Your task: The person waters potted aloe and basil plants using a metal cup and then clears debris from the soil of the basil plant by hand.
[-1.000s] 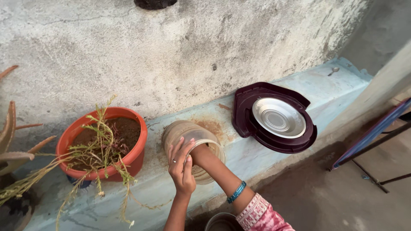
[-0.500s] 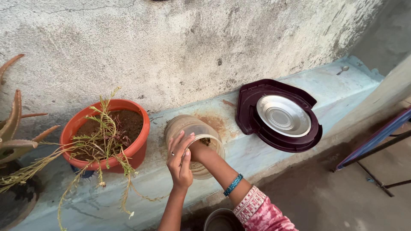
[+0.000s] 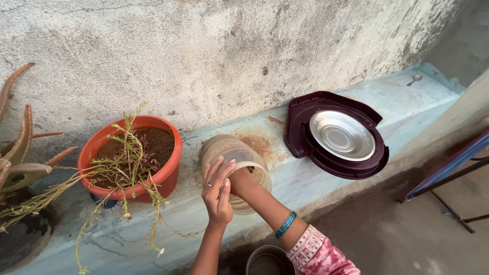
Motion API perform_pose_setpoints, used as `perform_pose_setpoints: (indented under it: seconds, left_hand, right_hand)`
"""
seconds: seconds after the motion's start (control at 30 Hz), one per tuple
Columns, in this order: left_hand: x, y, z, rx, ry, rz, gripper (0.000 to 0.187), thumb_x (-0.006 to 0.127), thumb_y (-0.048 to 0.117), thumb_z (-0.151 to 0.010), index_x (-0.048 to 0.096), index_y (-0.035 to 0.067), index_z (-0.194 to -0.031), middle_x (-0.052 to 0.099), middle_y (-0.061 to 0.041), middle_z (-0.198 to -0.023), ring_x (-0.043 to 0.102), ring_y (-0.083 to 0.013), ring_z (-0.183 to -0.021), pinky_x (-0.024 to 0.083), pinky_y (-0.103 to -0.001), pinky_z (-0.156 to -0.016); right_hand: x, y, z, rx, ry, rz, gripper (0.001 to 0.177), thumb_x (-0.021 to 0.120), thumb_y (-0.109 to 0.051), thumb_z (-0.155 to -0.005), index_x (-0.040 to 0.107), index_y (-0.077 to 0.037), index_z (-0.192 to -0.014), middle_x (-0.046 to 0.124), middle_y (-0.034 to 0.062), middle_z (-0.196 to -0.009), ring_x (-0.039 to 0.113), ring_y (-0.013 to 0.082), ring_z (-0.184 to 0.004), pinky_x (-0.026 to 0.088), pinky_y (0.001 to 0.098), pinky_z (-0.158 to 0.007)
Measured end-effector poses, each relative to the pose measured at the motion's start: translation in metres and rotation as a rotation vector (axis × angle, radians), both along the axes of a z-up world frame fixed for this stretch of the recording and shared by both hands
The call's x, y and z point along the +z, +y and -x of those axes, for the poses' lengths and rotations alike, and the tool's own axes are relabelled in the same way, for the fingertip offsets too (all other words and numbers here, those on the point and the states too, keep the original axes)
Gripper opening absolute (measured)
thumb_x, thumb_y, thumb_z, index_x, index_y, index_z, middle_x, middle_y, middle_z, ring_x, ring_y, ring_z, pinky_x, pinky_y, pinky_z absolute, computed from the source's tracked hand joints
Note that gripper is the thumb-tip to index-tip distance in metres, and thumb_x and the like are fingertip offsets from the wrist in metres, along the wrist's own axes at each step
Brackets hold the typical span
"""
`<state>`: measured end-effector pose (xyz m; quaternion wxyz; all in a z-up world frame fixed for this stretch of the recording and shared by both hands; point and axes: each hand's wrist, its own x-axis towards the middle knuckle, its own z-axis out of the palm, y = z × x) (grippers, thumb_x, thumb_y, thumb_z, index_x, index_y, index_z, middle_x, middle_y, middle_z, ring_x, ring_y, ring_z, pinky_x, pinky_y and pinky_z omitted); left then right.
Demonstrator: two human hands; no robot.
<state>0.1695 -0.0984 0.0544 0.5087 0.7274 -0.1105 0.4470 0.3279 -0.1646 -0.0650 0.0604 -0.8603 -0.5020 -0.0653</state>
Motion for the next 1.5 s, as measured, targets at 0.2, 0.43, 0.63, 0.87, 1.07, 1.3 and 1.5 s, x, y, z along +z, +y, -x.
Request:
perform_pose_setpoints:
  seconds: [0.2,0.43,0.63,0.87,1.07,1.3,1.5]
  left_hand:
    - [0.000,0.000,0.001,-0.010,0.010,-0.030,0.037,0.046,0.008,-0.098,0.070,0.005,-0.125,0.073,-0.010,-0.130,0.055,-0.0342,-0.141,0.024,-0.054,-0.127]
    - [-0.004,-0.002,0.001,-0.012,0.013,-0.008,0.036,0.046,0.010,-0.100,0.071,0.006,-0.125,0.073,-0.009,-0.131,0.055,-0.0337,-0.142,0.024,-0.054,-0.128]
    - [-0.004,-0.006,0.004,-0.029,0.002,-0.055,0.035,0.047,0.012,-0.100,0.071,0.006,-0.124,0.073,-0.009,-0.131,0.055,-0.0341,-0.142,0.024,-0.054,-0.128]
    - [-0.004,-0.002,0.004,-0.069,0.004,-0.009,0.038,0.045,0.013,-0.097,0.071,0.004,-0.124,0.073,-0.011,-0.131,0.055,-0.0356,-0.142,0.022,-0.055,-0.129]
    - [-0.003,0.006,0.007,-0.118,0.009,-0.013,0.040,0.048,0.016,-0.094,0.071,0.004,-0.125,0.073,-0.011,-0.132,0.053,-0.0355,-0.144,0.021,-0.054,-0.129]
    - [0.001,0.019,-0.001,-0.186,0.037,-0.055,0.045,0.052,0.014,-0.085,0.071,0.003,-0.125,0.072,-0.012,-0.133,0.048,-0.0329,-0.148,0.018,-0.054,-0.130]
    - [0.006,0.035,-0.002,-0.238,0.073,0.008,0.057,0.046,0.004,-0.070,0.070,0.000,-0.122,0.072,-0.013,-0.132,0.046,-0.0325,-0.150,0.029,-0.050,-0.127]
  right_hand:
    - [-0.012,0.009,-0.001,0.091,0.036,0.073,0.059,0.056,-0.033,-0.096,0.048,-0.003,-0.146,0.048,0.0253,-0.149,0.047,0.0397,-0.135,0.036,0.0518,-0.114]
    - [-0.021,-0.006,0.015,0.009,0.062,-0.081,0.050,0.052,-0.025,-0.100,0.051,-0.004,-0.145,0.057,0.0196,-0.146,0.055,0.0346,-0.134,0.045,0.0481,-0.112]
    - [-0.015,-0.012,0.025,0.107,-0.140,-0.083,0.058,0.059,-0.027,-0.090,0.053,0.003,-0.140,0.059,0.0237,-0.136,0.056,0.0379,-0.125,0.042,0.0516,-0.105]
    - [0.024,-0.018,0.026,-0.276,0.040,-0.044,0.058,0.057,-0.034,-0.094,0.052,-0.009,-0.146,0.053,0.0182,-0.148,0.050,0.0351,-0.137,0.036,0.0515,-0.113]
    - [0.039,-0.016,0.017,-0.339,0.216,0.037,0.063,0.059,-0.037,-0.090,0.050,-0.014,-0.148,0.045,0.0158,-0.155,0.041,0.0347,-0.144,0.029,0.0473,-0.119]
    - [0.048,-0.008,0.014,-0.348,0.273,0.123,0.062,0.062,-0.036,-0.092,0.051,-0.010,-0.148,0.044,0.0188,-0.156,0.043,0.0355,-0.143,0.031,0.0484,-0.119]
    - [0.056,0.007,0.025,-0.356,0.280,0.188,0.052,0.064,-0.028,-0.094,0.057,-0.010,-0.142,0.057,0.0184,-0.146,0.058,0.0337,-0.131,0.047,0.0516,-0.107]
